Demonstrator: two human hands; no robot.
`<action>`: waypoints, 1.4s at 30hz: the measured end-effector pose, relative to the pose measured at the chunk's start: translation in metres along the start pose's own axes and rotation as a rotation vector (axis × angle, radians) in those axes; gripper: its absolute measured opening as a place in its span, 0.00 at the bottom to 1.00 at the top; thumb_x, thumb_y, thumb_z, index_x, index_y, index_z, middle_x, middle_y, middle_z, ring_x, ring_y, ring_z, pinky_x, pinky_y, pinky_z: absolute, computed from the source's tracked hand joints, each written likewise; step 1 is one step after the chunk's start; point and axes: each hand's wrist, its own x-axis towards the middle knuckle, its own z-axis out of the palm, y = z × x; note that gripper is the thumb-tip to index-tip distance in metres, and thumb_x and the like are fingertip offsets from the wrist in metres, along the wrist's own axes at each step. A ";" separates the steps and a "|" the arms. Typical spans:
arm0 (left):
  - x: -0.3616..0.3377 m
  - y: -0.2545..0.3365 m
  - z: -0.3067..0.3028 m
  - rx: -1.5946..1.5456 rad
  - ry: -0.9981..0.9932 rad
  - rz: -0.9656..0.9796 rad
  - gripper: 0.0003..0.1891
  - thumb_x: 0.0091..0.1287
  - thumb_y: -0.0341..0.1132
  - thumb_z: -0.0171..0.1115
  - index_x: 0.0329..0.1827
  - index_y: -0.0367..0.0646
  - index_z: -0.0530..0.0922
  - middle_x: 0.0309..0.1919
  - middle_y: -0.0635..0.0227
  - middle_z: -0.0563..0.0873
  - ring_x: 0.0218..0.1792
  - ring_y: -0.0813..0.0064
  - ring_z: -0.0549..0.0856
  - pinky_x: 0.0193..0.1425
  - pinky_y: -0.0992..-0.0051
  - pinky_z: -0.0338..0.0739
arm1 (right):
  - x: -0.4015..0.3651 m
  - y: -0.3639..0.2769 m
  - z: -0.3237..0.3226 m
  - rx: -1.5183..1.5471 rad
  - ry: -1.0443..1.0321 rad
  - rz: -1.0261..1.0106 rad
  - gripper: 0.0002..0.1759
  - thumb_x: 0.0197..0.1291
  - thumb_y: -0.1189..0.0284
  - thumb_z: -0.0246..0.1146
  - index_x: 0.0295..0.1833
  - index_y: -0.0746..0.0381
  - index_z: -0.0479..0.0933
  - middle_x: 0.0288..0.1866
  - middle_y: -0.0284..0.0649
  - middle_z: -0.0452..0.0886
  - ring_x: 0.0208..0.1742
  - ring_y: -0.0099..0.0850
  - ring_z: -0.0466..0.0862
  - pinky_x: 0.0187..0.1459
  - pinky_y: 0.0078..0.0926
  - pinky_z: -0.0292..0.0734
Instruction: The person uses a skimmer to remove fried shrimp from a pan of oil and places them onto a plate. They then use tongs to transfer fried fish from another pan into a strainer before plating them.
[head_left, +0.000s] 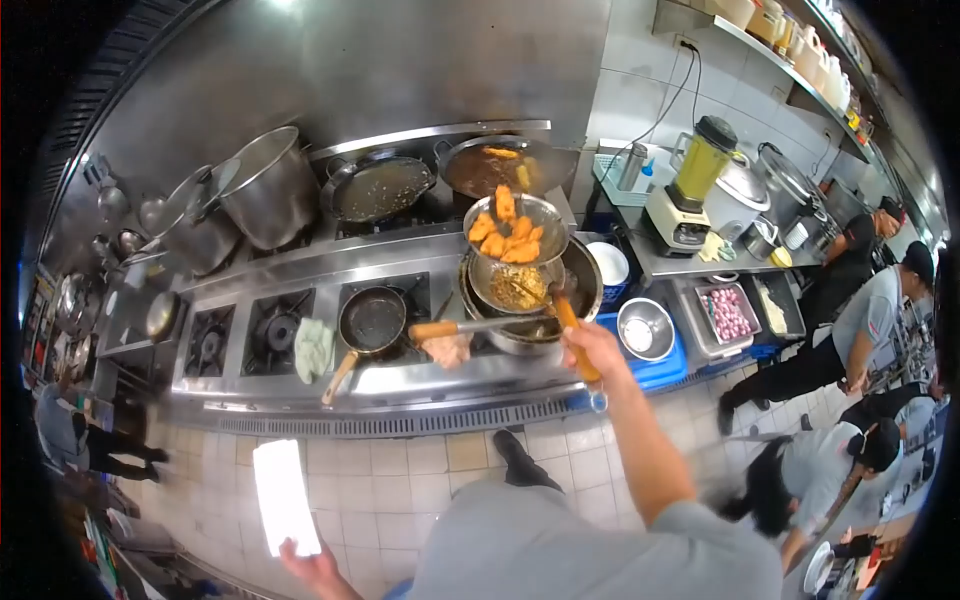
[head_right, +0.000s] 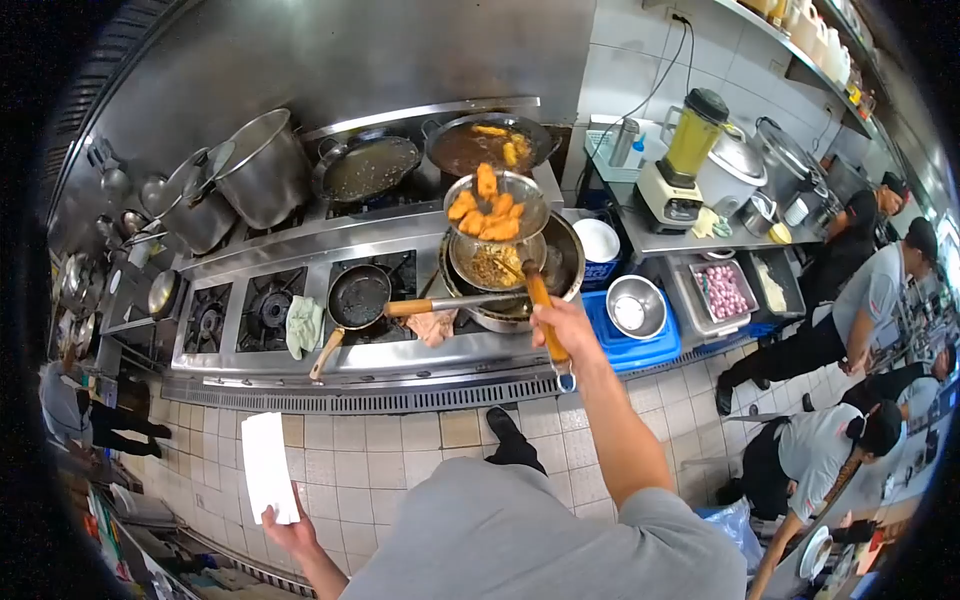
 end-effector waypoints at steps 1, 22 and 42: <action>0.000 0.006 -0.003 0.011 0.007 0.002 0.30 0.67 0.30 0.52 0.73 0.31 0.62 0.66 0.47 0.76 0.65 0.49 0.77 0.71 0.42 0.74 | -0.013 0.012 0.001 -0.003 0.007 0.001 0.06 0.68 0.72 0.61 0.42 0.65 0.75 0.30 0.36 0.79 0.21 0.25 0.78 0.26 0.30 0.77; 0.005 0.036 0.002 0.042 -0.095 0.028 0.29 0.66 0.29 0.53 0.71 0.31 0.64 0.65 0.49 0.77 0.64 0.49 0.79 0.72 0.41 0.73 | -0.099 0.001 0.060 -0.791 0.178 -0.393 0.11 0.65 0.66 0.66 0.39 0.64 0.81 0.28 0.46 0.84 0.33 0.40 0.86 0.36 0.35 0.79; -0.028 0.047 -0.060 0.074 0.001 0.047 0.29 0.65 0.30 0.51 0.72 0.35 0.66 0.66 0.51 0.76 0.66 0.50 0.78 0.71 0.44 0.74 | -0.137 -0.065 0.238 -1.306 -1.230 -0.823 0.13 0.63 0.64 0.63 0.39 0.65 0.76 0.40 0.49 0.83 0.40 0.52 0.85 0.40 0.49 0.82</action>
